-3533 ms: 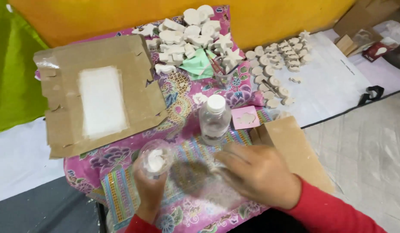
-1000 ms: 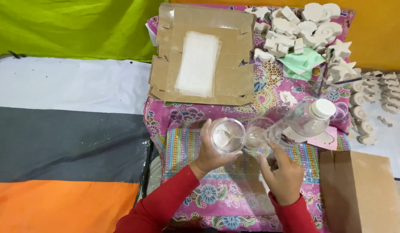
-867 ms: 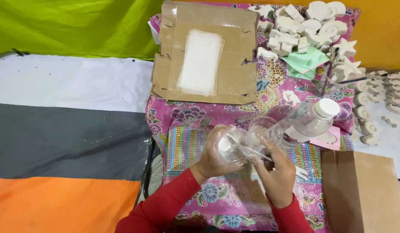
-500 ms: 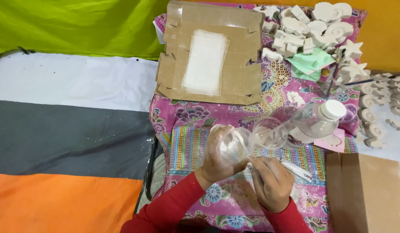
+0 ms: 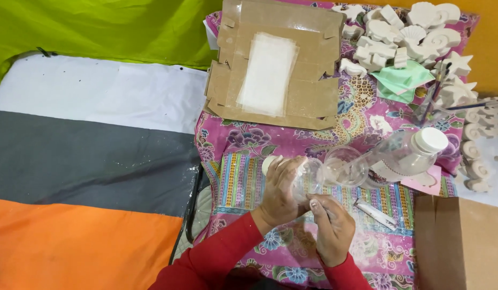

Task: A person is seen organizing small white molded shapes into a cardboard box and then mixing a white substance in a plastic cup using liquid from a bottle and a small stirring tool.

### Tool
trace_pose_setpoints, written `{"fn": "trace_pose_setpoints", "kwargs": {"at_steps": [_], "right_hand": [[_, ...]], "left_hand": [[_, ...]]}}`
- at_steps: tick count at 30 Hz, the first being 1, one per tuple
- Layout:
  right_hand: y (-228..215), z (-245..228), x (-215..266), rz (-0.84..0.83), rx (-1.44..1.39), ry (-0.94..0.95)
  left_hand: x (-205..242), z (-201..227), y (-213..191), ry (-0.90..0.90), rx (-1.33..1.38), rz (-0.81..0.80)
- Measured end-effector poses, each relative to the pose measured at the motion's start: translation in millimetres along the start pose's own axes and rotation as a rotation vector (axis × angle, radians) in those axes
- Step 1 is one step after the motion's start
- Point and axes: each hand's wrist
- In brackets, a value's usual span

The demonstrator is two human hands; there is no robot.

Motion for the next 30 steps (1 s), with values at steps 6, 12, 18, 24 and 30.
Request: {"fn": "trace_pose_setpoints", "kwargs": {"at_steps": [6, 12, 18, 24, 30], "right_hand": [[-13, -8, -17, 0.022, 0.608, -0.568], [6, -16, -5, -0.011, 0.181, -0.141], [5, -12, -7, 0.104, 0.204, -0.241], [9, 2, 1, 0.002, 0.161, -0.177], [4, 30, 1, 0.132, -0.570, 0.382]], "left_hand": [[7, -3, 0, -0.007, 0.055, 0.028], [18, -10, 9, 0.067, 0.006, 0.072], [14, -9, 9, 0.047, -0.068, 0.063], [11, -9, 5, 0.098, -0.069, -0.008], [15, -7, 5, 0.074, -0.158, -0.116]]}}
Point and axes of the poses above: each hand's wrist, its own x-axis away from the middle knuckle, its own y-axis out of the palm, z = x × y, and after that the axes turned 5 degrees about y, right-handed
